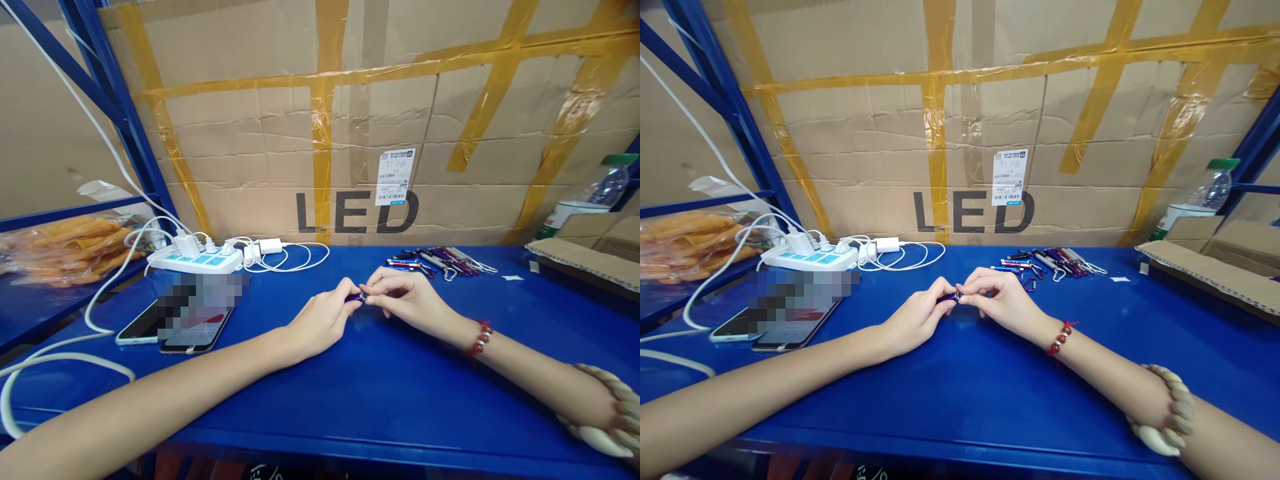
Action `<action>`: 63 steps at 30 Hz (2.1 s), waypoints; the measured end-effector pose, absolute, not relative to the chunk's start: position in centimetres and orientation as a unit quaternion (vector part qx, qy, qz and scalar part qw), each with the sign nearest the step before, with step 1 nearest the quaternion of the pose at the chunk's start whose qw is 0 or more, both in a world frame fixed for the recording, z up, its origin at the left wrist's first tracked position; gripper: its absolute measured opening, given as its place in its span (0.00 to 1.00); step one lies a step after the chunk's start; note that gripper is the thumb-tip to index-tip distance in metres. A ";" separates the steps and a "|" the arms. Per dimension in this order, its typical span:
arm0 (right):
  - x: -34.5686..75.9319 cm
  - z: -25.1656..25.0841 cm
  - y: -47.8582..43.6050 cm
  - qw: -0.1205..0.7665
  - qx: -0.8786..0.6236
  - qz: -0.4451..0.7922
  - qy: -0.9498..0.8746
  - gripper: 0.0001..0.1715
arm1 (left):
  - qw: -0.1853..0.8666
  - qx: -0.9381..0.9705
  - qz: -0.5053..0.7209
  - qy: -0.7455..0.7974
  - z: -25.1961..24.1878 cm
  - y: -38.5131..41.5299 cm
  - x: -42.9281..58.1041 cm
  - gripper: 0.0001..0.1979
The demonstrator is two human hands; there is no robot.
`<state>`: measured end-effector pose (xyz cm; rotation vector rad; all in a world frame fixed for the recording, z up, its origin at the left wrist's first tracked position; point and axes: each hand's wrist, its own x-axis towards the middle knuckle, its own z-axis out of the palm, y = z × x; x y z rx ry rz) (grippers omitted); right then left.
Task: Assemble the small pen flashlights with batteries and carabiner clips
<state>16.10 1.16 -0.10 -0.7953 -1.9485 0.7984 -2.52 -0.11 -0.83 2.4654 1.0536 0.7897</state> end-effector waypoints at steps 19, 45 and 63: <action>16.2 0.1 1.7 0.412 -0.345 0.380 -0.753 0.15 | 0.146 0.858 0.293 0.395 -0.8 -0.1 -2.4 0.06; 15.6 -0.3 1.2 0.430 -0.442 0.339 -0.711 0.23 | 0.079 0.848 0.281 0.442 -0.5 -0.2 -2.2 0.12; 15.8 -0.6 1.5 0.451 -0.411 0.367 -0.702 0.20 | 0.084 0.851 0.272 0.441 -0.4 -0.3 -2.2 0.13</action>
